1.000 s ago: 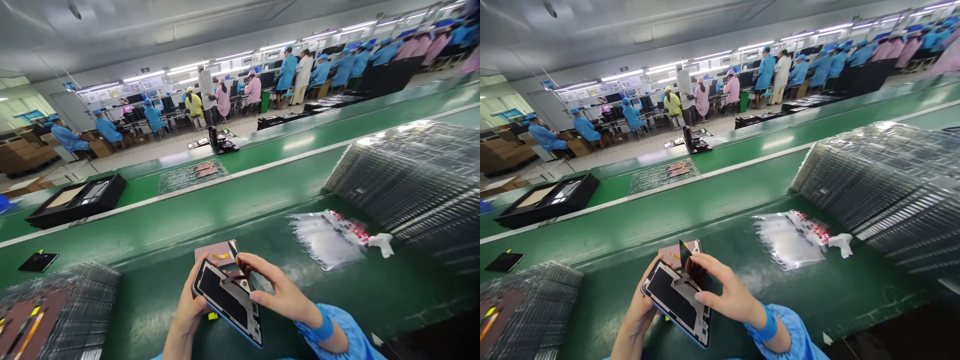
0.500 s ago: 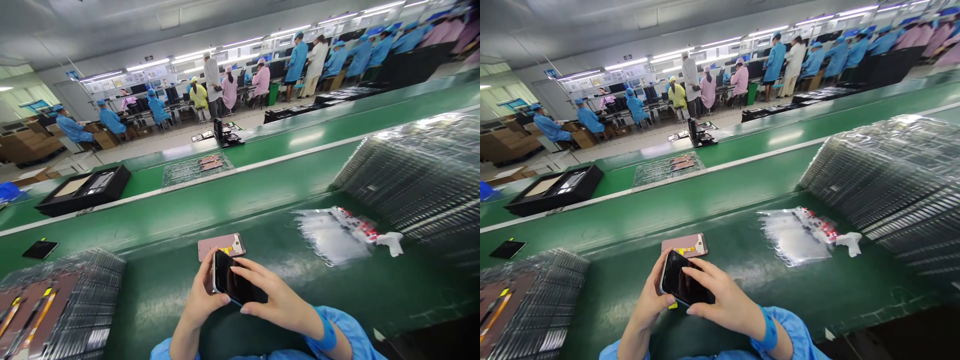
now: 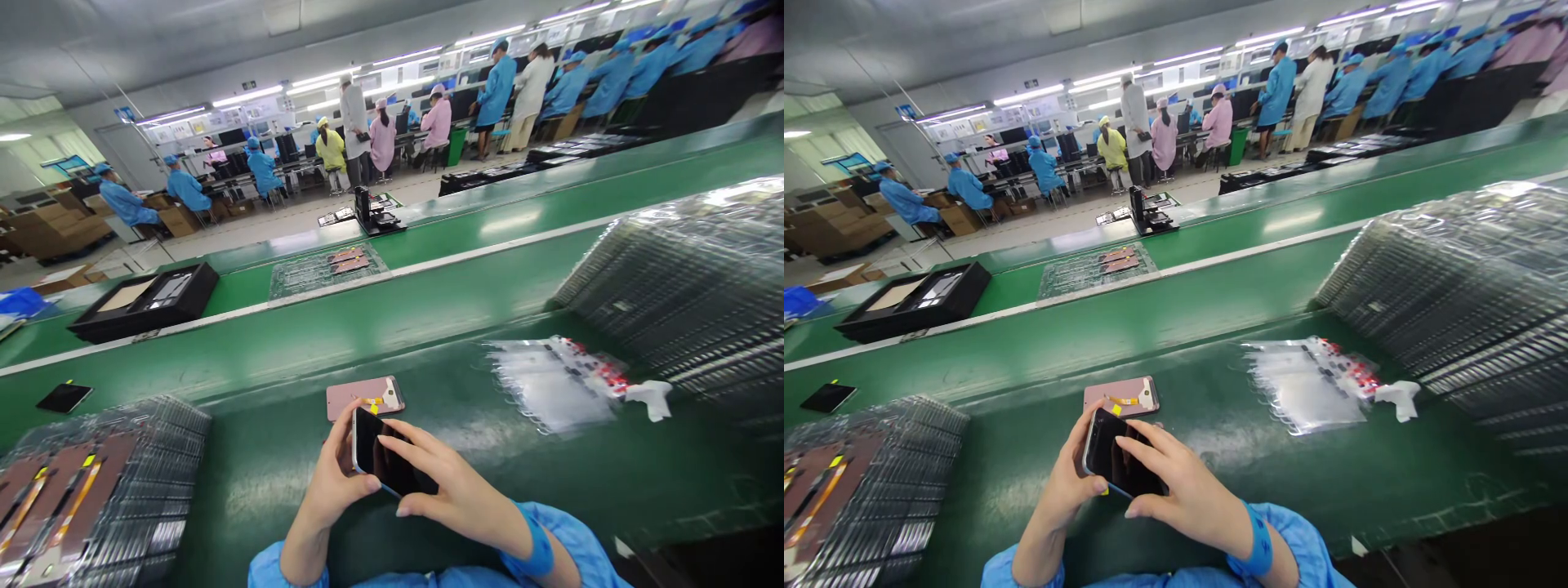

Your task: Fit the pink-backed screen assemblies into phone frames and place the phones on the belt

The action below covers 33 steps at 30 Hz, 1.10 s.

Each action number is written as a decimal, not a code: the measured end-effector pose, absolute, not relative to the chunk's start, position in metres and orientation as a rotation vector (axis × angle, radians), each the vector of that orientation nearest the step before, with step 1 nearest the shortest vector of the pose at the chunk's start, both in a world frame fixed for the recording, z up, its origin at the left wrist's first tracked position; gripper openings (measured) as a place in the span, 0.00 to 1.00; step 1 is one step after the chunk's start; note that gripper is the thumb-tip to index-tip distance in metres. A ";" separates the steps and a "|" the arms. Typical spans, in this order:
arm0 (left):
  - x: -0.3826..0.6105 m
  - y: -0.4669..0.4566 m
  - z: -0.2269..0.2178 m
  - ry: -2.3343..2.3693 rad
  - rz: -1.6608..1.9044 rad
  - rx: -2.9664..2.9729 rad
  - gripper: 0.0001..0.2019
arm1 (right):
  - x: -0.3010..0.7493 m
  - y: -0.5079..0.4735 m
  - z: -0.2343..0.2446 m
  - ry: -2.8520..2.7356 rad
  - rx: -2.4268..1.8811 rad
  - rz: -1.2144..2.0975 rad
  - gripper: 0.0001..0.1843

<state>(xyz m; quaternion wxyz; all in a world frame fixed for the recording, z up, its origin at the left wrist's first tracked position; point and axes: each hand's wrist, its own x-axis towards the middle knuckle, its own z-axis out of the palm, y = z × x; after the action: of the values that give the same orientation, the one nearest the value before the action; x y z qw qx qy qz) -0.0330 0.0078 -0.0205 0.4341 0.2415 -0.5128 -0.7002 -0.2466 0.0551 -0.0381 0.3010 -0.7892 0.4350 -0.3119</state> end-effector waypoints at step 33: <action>-0.032 0.018 -0.009 -1.469 -1.620 0.808 0.42 | -0.243 0.058 -0.041 1.157 -2.259 -0.837 0.45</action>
<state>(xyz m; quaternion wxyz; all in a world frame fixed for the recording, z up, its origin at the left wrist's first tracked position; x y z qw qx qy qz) -0.0320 0.0176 -0.0086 0.3942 0.3185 -0.5790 -0.6387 -0.2426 0.0582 -0.0406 0.2325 -0.8222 0.4210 -0.3045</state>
